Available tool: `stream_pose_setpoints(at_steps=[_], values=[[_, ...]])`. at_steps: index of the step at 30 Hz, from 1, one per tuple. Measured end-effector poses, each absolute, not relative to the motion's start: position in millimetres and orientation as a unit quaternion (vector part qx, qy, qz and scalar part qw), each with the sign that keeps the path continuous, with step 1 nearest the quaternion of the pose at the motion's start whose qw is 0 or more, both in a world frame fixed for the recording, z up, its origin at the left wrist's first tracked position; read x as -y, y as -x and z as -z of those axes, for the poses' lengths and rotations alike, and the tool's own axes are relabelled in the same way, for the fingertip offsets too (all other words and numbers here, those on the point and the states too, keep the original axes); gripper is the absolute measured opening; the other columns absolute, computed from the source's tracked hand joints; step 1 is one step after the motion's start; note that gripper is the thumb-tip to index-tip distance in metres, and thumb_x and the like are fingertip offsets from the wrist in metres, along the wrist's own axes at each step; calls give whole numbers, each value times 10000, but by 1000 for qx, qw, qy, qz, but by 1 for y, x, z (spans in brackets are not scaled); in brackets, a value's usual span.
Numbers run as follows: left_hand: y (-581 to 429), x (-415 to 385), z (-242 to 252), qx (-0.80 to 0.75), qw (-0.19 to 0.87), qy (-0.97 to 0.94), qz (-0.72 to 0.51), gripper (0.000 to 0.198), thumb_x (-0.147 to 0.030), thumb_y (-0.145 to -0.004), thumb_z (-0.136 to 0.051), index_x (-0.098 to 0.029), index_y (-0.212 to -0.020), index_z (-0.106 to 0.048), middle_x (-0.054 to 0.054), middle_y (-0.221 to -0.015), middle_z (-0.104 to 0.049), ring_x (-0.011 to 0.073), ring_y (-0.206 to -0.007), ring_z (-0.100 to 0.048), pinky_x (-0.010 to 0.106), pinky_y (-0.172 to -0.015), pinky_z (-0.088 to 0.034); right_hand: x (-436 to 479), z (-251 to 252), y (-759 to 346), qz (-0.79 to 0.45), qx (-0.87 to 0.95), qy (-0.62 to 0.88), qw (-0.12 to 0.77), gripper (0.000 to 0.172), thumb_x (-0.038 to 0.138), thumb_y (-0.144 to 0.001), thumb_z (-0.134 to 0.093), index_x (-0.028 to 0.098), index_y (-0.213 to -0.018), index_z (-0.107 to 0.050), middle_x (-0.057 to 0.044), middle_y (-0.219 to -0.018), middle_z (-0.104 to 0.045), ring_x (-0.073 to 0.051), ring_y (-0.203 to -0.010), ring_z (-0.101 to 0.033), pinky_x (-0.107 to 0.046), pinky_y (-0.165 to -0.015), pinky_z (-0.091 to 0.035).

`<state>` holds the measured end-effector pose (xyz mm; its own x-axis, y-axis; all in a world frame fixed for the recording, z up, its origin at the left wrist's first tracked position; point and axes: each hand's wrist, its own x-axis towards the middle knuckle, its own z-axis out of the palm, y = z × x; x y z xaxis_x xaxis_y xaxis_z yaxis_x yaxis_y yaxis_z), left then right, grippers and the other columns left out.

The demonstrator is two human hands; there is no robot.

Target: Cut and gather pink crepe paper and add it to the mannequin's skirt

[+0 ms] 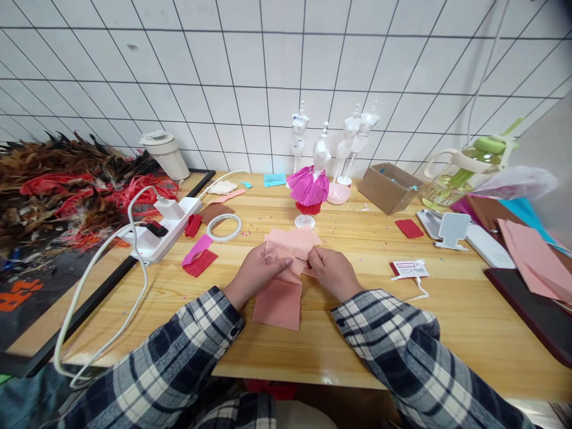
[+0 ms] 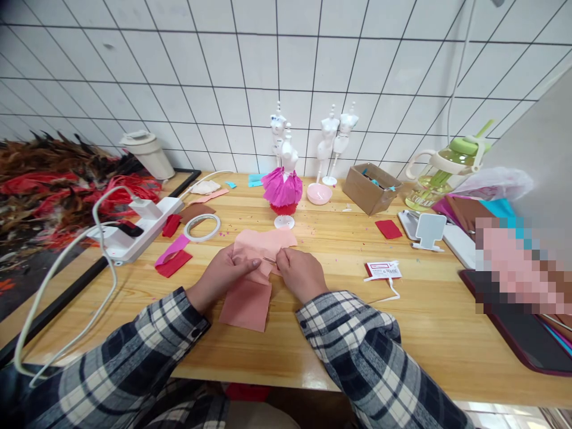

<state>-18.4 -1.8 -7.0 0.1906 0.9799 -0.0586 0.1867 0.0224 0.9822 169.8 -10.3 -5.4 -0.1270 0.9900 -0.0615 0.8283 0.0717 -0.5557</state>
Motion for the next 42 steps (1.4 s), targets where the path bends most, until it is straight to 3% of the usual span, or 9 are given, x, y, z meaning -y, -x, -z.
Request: stream_pose_setpoints(at_steps=[6, 12, 18, 26, 33, 38, 42], values=[[18, 2, 8, -510, 509, -584, -374, 509, -453, -645, -778, -122, -1011, -655, 74, -916, -733, 214, -808, -666, 315, -739, -516, 11, -1, -170, -210, 714, 653, 139, 409, 343, -961, -310, 209, -690, -586, -30, -741, -655, -146, -658, -502, -263, -563, -216], [19, -2, 12, -483, 523, -572, -407, 568, -429, -652, -777, -124, -1104, -620, 116, -1103, -704, 239, -973, -660, 356, -852, -511, 9, 4, -172, -236, 719, 639, 140, 495, 395, -992, -255, 201, -705, -608, -48, -771, -674, -154, -705, -543, -263, -593, -260], [17, 3, 7, -514, 478, -589, -400, 556, -435, -644, -783, -133, -1085, -631, 93, -1040, -725, 266, -984, -655, 364, -846, -515, 8, 12, -171, -238, 722, 628, 169, 394, 302, -972, -312, 202, -738, -613, -42, -831, -687, -153, -758, -565, -253, -618, -281], [18, 2, 8, -489, 486, -610, -391, 594, -425, -644, -786, -137, -1138, -627, 113, -1130, -706, 283, -1049, -643, 398, -924, -488, 9, 11, -169, -234, 710, 641, 174, 332, 289, -946, -373, 202, -736, -616, -42, -788, -678, -148, -732, -563, -247, -603, -272], [16, 2, 5, -445, 588, -567, -366, 382, -483, -736, -697, -139, -898, -729, 78, -889, -756, 257, -861, -688, 371, -819, -526, 7, 10, -174, -247, 713, 630, 181, 505, 413, -1003, -257, 199, -714, -612, -36, -741, -667, -140, -672, -546, -245, -606, -294], [18, -1, 10, -440, 603, -524, -409, 450, -479, -748, -693, -128, -1029, -705, 89, -946, -753, 250, -889, -688, 367, -823, -528, 8, 14, -172, -266, 725, 608, 186, 534, 414, -1020, -227, 194, -762, -641, -42, -785, -683, -136, -745, -590, -234, -668, -330], [19, -2, 11, -461, 575, -554, -388, 466, -507, -737, -690, -127, -1005, -715, 92, -1007, -746, 253, -905, -685, 370, -833, -530, 9, 14, -171, -262, 727, 602, 199, 553, 418, -1024, -222, 191, -746, -643, -31, -748, -676, -130, -690, -575, -230, -651, -332]])
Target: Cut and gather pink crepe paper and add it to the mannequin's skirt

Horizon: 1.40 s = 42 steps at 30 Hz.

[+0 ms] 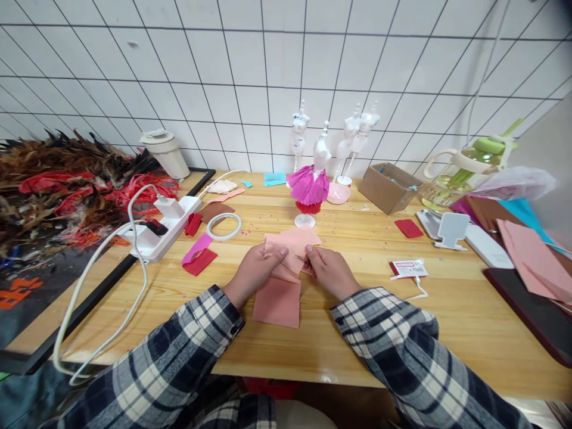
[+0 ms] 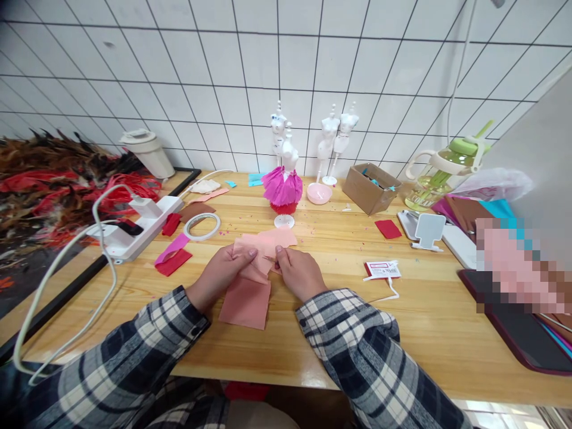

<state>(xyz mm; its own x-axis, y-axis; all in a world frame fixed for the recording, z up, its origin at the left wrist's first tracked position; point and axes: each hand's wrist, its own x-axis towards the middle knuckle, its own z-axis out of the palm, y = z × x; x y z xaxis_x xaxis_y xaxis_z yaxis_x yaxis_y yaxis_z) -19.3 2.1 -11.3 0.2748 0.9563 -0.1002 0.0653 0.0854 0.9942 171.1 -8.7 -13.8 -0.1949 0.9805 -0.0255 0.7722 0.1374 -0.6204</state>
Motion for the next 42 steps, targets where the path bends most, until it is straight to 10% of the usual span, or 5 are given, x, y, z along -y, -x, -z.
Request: stream_pose_setpoints(at_steps=[42], values=[[14, 4, 8, -510, 505, -598, -355, 523, -474, -616, -795, -128, -998, -705, 118, -990, -748, 297, -962, -676, 419, -881, -512, 9, 7, -169, -210, 721, 644, 142, 516, 441, -1002, -272, 207, -736, -647, -39, -737, -659, -152, -670, -532, -256, -581, -270]])
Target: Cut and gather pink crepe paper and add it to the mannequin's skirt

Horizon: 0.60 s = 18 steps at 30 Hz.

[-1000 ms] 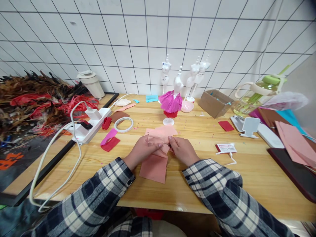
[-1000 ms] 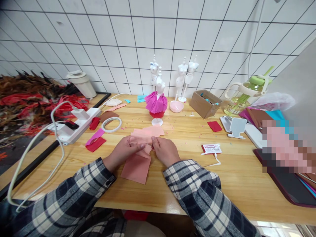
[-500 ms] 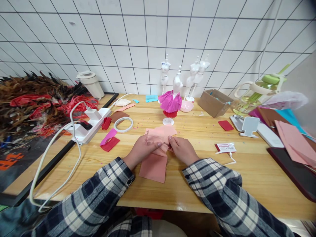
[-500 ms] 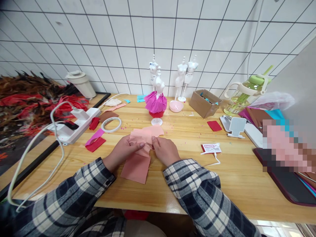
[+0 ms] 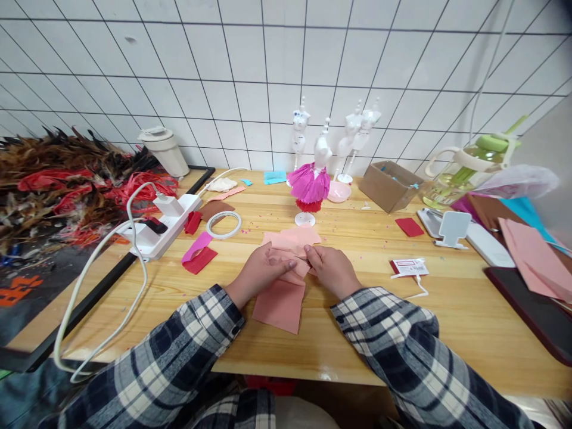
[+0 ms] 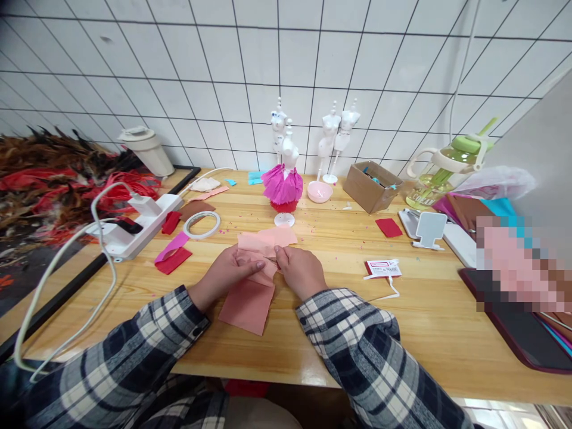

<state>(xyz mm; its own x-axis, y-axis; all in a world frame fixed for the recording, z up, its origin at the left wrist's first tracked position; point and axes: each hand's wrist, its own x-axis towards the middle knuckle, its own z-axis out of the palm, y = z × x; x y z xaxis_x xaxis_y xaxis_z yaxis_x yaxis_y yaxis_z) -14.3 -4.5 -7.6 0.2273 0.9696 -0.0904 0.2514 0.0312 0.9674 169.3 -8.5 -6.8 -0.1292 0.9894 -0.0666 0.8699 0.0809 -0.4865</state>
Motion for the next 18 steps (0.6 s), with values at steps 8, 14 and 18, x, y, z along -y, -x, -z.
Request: stream_pose_setpoints(at_steps=[8, 14, 18], values=[[16, 2, 11, -453, 565, -563, -399, 525, -602, -792, -594, -128, -987, -705, 86, -932, -745, 252, -878, -673, 356, -792, -524, 9, 11, -171, -225, 728, 626, 166, 536, 410, -1012, -242, 200, -703, -627, -41, -741, -668, -148, -690, -548, -251, -612, -288], [17, 3, 12, -486, 539, -577, -375, 460, -588, -794, -595, -139, -789, -694, 41, -754, -721, 222, -748, -659, 313, -672, -514, 9, 12, -170, -232, 726, 620, 185, 540, 408, -1015, -239, 195, -684, -609, -37, -726, -663, -140, -685, -552, -248, -627, -296], [16, 5, 10, -449, 578, -567, -378, 456, -498, -718, -725, -145, -1005, -705, 86, -997, -745, 270, -940, -678, 354, -821, -525, 7, 10, -172, -226, 720, 634, 172, 546, 418, -1008, -247, 196, -655, -599, -35, -705, -656, -144, -666, -543, -254, -610, -287]])
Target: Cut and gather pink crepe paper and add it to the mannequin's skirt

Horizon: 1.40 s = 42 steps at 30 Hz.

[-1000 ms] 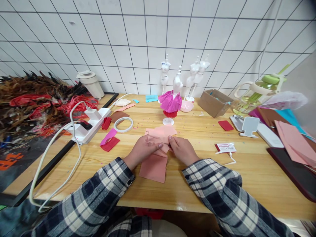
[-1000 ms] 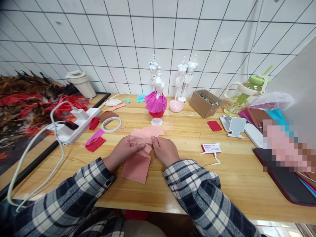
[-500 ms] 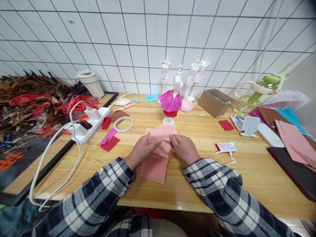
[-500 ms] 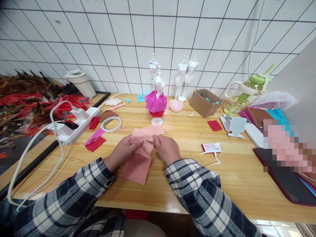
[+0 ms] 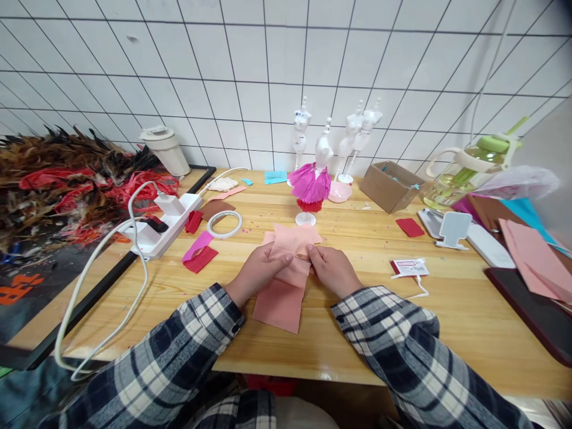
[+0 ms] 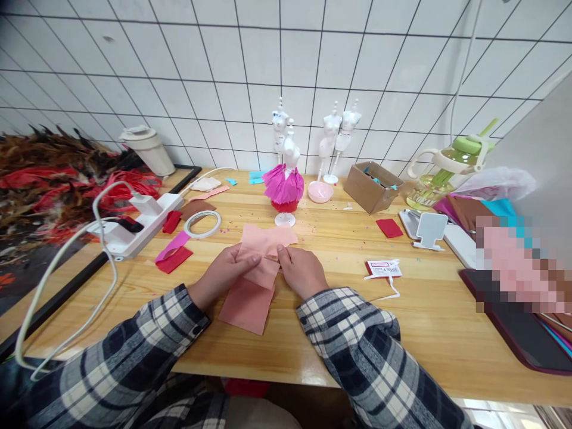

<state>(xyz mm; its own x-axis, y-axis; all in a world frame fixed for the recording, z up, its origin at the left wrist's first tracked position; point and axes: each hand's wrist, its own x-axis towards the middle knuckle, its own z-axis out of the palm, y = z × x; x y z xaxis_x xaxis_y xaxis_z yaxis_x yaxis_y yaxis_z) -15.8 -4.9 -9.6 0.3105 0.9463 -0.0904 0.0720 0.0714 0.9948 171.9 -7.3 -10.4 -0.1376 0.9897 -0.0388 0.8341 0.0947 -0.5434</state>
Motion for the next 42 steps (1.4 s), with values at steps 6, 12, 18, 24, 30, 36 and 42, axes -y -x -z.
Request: stream_pose_setpoints(at_steps=[6, 12, 18, 24, 30, 36, 42], values=[[15, 6, 9, -434, 603, -554, -376, 548, -437, -678, -776, -119, -1110, -667, 133, -1102, -721, 306, -1031, -667, 425, -907, -511, 7, 8, -175, -222, 711, 647, 162, 574, 427, -1006, -235, 193, -645, -615, -39, -699, -658, -140, -641, -531, -257, -602, -283], [14, 6, 8, -467, 553, -590, -358, 538, -438, -677, -767, -112, -1095, -675, 130, -1083, -728, 309, -998, -678, 436, -903, -516, 8, 10, -172, -226, 712, 645, 160, 593, 460, -1000, -221, 195, -624, -595, -35, -683, -651, -138, -642, -543, -257, -595, -282], [13, 6, 9, -455, 531, -620, -356, 509, -442, -709, -734, -138, -1114, -678, 104, -1094, -729, 287, -1002, -678, 405, -901, -524, 9, 12, -171, -226, 720, 634, 165, 540, 474, -995, -243, 217, -733, -639, -30, -756, -683, -149, -707, -572, -249, -600, -291], [13, 7, 9, -461, 509, -642, -341, 495, -464, -723, -719, -145, -1100, -686, 89, -1064, -739, 277, -981, -683, 392, -891, -528, 9, 11, -171, -234, 718, 631, 179, 551, 471, -999, -235, 223, -755, -663, -29, -777, -696, -149, -743, -598, -247, -618, -306], [13, 6, 11, -464, 506, -649, -329, 496, -480, -715, -722, -144, -1078, -695, 89, -1050, -744, 275, -954, -693, 374, -849, -541, 8, 11, -170, -227, 721, 632, 172, 531, 456, -996, -249, 224, -771, -670, -29, -815, -710, -160, -768, -603, -251, -618, -306], [13, 7, 10, -462, 505, -654, -322, 468, -472, -730, -711, -153, -1072, -695, 81, -1042, -747, 262, -938, -697, 342, -808, -546, 8, 10, -169, -214, 722, 640, 154, 526, 457, -990, -254, 227, -754, -664, -30, -790, -701, -162, -735, -581, -255, -603, -289], [12, 8, 9, -484, 489, -648, -325, 498, -463, -709, -724, -132, -1077, -676, 97, -1027, -746, 266, -923, -695, 353, -795, -547, 9, 9, -169, -202, 723, 643, 148, 533, 454, -993, -245, 230, -779, -678, -38, -783, -695, -165, -715, -570, -262, -598, -283]])
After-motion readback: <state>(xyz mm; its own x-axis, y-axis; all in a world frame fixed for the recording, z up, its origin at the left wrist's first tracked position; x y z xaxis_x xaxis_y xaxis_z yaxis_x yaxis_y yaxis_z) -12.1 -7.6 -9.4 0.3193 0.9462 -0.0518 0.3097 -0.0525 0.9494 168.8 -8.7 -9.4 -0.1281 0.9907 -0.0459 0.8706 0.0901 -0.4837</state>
